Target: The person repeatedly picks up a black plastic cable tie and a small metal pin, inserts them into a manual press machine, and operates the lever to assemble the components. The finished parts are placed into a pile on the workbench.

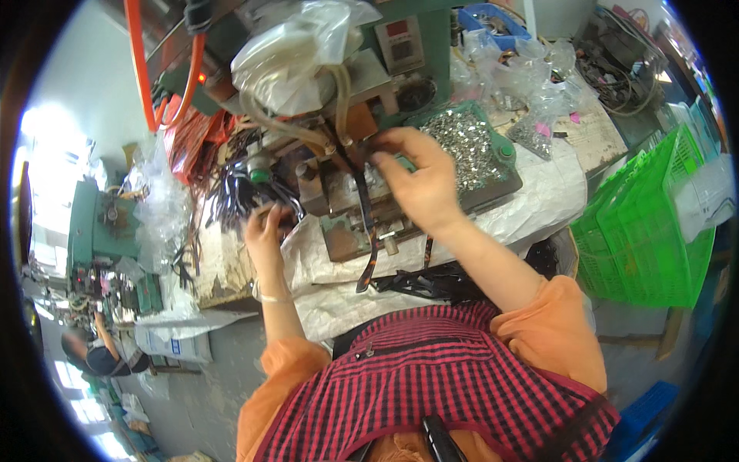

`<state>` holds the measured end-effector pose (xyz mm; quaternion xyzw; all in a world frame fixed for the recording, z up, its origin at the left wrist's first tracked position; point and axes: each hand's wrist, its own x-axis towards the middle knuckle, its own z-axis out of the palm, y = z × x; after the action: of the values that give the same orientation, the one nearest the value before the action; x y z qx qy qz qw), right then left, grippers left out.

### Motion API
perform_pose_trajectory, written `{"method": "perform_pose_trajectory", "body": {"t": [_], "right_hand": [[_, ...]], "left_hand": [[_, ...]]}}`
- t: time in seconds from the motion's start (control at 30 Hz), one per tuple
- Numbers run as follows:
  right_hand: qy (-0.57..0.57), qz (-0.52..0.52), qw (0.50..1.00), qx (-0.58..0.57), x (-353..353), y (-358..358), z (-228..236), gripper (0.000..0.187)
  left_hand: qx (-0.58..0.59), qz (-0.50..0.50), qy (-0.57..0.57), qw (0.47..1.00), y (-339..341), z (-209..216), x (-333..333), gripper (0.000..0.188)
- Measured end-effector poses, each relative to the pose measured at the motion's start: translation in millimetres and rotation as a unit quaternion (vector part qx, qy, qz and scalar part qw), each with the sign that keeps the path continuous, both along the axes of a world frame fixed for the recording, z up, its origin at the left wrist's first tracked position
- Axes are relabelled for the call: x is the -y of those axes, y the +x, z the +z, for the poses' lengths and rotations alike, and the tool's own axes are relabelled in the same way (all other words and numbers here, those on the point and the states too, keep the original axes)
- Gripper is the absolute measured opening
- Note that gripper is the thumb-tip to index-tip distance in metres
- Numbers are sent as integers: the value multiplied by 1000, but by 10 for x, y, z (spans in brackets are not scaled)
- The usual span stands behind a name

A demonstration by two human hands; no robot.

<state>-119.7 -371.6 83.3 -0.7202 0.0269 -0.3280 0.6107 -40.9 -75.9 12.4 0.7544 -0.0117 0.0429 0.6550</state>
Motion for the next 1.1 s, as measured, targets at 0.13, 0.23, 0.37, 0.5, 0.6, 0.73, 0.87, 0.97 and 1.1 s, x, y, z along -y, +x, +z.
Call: {"method": "perform_pose_trajectory", "body": {"t": [0.13,0.23,0.37,0.5,0.6,0.73,0.87,0.97,1.1], "right_hand": [[107,37,994,-10,-196,-87,-63,29],[173,62,983,3,-223,-36,-42,37],[241,102,965,-18,-267,-54,144,44],[230,120,964,-55,-284,-185,347,50],[60,155,985,-35,-183,-369,437,55],[-331,-99,933,-103,540,-174,-118,28],[-405,-225,874,-146,994,-249,-695,20],[-390,-237,884,-97,966,-213,-780,14],[-523,-149,831,-116,729,-108,-629,27]], "left_hand": [[-49,41,-116,991,-304,-74,104,36],[85,58,-58,993,-317,391,263,23],[261,52,-106,958,-605,1117,666,14],[536,-94,91,834,-686,1103,786,28],[559,-165,193,789,-728,1052,969,26],[589,-198,229,750,-642,946,1178,27],[637,-161,220,721,-518,792,1265,18],[633,-156,217,726,-520,769,1265,19],[596,-190,224,747,-589,828,1213,29]]}}
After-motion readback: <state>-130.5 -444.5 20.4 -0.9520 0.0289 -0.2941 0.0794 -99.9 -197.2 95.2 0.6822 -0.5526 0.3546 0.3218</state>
